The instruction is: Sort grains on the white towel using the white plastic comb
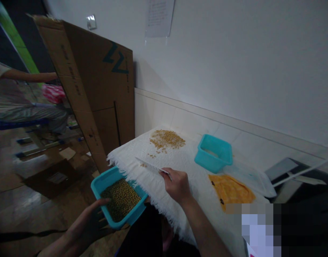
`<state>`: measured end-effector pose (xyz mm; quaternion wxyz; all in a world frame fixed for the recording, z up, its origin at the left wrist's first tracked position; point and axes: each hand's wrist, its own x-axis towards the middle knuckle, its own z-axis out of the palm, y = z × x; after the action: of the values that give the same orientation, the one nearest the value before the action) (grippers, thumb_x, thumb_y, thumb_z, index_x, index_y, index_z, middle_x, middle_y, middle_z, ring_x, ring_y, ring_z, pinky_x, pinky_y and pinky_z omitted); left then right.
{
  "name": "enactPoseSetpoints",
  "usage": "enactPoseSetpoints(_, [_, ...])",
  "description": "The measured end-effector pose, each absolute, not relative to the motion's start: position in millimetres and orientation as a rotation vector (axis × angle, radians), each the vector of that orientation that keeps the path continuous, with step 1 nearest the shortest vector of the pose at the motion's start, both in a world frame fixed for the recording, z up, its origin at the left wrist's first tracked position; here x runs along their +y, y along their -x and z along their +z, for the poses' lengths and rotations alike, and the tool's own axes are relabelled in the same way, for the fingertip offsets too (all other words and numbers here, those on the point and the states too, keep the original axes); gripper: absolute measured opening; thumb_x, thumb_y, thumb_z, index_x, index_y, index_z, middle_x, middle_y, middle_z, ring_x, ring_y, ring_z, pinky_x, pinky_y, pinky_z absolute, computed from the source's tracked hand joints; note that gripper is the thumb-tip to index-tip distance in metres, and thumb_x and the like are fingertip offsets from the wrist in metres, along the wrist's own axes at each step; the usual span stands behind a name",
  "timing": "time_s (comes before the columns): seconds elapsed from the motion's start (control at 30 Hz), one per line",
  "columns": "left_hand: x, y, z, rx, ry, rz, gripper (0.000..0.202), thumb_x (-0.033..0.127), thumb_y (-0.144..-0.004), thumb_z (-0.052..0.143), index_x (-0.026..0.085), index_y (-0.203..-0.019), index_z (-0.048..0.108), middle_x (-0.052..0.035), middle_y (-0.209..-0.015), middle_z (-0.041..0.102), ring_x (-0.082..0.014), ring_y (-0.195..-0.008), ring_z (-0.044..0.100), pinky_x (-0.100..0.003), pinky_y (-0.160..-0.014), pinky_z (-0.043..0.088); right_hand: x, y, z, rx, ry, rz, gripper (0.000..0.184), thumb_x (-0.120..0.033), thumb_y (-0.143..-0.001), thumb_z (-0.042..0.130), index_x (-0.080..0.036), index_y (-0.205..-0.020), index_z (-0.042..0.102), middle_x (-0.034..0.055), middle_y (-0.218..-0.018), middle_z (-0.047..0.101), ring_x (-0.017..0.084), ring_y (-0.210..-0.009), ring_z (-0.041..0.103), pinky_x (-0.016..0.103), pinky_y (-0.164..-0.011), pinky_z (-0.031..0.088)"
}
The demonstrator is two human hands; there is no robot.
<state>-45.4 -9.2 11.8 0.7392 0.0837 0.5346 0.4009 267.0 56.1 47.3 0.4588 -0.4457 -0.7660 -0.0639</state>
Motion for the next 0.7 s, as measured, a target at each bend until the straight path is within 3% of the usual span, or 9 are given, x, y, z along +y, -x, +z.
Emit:
enactPoseSetpoints(0.17, [-6.0, 43.6, 20.4, 1.183, -0.158, 0.891, 0.049, 0.033, -0.076, 0.082, 0.015, -0.119, 0.063, -0.0141, -0.102, 0.080, -0.0329, -0.085, 0.079, -0.046, -0.079, 0.062, 50.3, -260.1, 51.5, -1.906, 1.036, -0.177, 0.022, -0.027, -0.100, 0.060, -0.019, -0.092, 0.079, 0.0066, -0.083, 0.083, 0.019, -0.069, 0.080, 0.023, -0.065, 0.061])
enactPoseSetpoints(0.5, [-7.7, 44.6, 24.4, 1.192, -0.172, 0.903, 0.045, 0.038, -0.069, 0.085, 0.022, -0.106, 0.066, -0.0178, -0.110, 0.079, -0.0407, -0.103, 0.076, -0.055, -0.093, 0.059, 38.4, -245.3, 58.9, -1.932, 0.904, -0.207, 0.020, -0.024, -0.099, 0.061, -0.019, -0.091, 0.078, 0.0064, -0.078, 0.082, 0.018, -0.065, 0.079, 0.022, -0.063, 0.061])
enactPoseSetpoints(0.7, [-9.0, 50.7, 12.2, 1.118, -0.217, 0.926, 0.056, 0.042, -0.066, 0.089, 0.020, -0.113, 0.066, -0.0183, -0.114, 0.079, -0.0423, -0.109, 0.074, -0.054, -0.095, 0.058, 28.8, -233.0, 63.9, -1.943, 0.839, -0.103, 0.016, -0.020, -0.099, 0.061, -0.019, -0.093, 0.076, 0.0046, -0.078, 0.082, 0.017, -0.066, 0.079, 0.022, -0.064, 0.061])
